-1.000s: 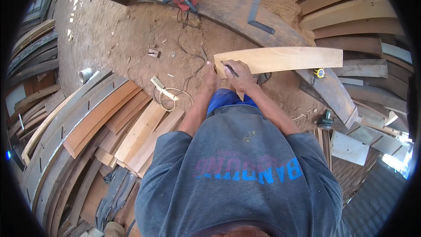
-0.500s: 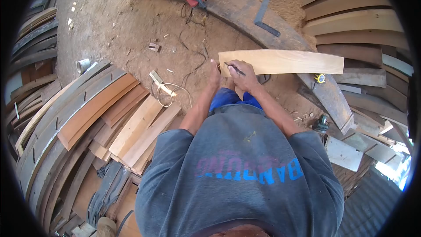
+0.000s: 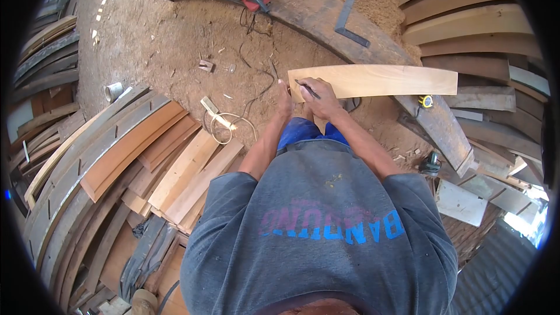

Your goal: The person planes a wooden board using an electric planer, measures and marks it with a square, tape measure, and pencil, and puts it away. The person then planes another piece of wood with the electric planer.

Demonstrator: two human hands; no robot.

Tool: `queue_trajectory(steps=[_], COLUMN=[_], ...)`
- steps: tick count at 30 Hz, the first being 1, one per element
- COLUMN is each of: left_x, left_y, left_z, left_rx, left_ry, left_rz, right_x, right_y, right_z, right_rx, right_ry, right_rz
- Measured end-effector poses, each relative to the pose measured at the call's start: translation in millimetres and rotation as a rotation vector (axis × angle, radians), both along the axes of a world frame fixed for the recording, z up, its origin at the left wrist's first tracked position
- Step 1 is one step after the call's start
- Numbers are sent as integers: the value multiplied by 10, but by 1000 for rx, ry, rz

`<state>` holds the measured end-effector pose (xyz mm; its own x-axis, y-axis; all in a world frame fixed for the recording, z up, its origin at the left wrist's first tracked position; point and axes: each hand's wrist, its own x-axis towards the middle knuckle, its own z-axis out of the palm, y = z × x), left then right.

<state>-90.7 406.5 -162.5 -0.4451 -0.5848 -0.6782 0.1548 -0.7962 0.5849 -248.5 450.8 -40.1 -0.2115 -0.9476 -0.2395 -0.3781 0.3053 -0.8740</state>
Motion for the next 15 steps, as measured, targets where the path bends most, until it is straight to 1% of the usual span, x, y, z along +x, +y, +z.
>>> queue_trajectory(steps=[1,4,7,11,15], left_x=[-12,23,-16,37,34], left_y=[-6,-38,-19,-36,-41], left_z=[5,1,68,-12,36], left_rx=[3,-2,20,-1,-1], left_ry=[-4,18,33,26,19], left_rz=[15,-43,12,-48,-56], right_x=[-8,-15,-30,-40,-47], right_y=[-2,-5,-3,-10,3], right_z=[0,36,70,121,166], right_rx=[4,19,33,42,83], right_ry=[-5,-15,-7,-6,-31], right_rz=[-1,4,20,10,-14])
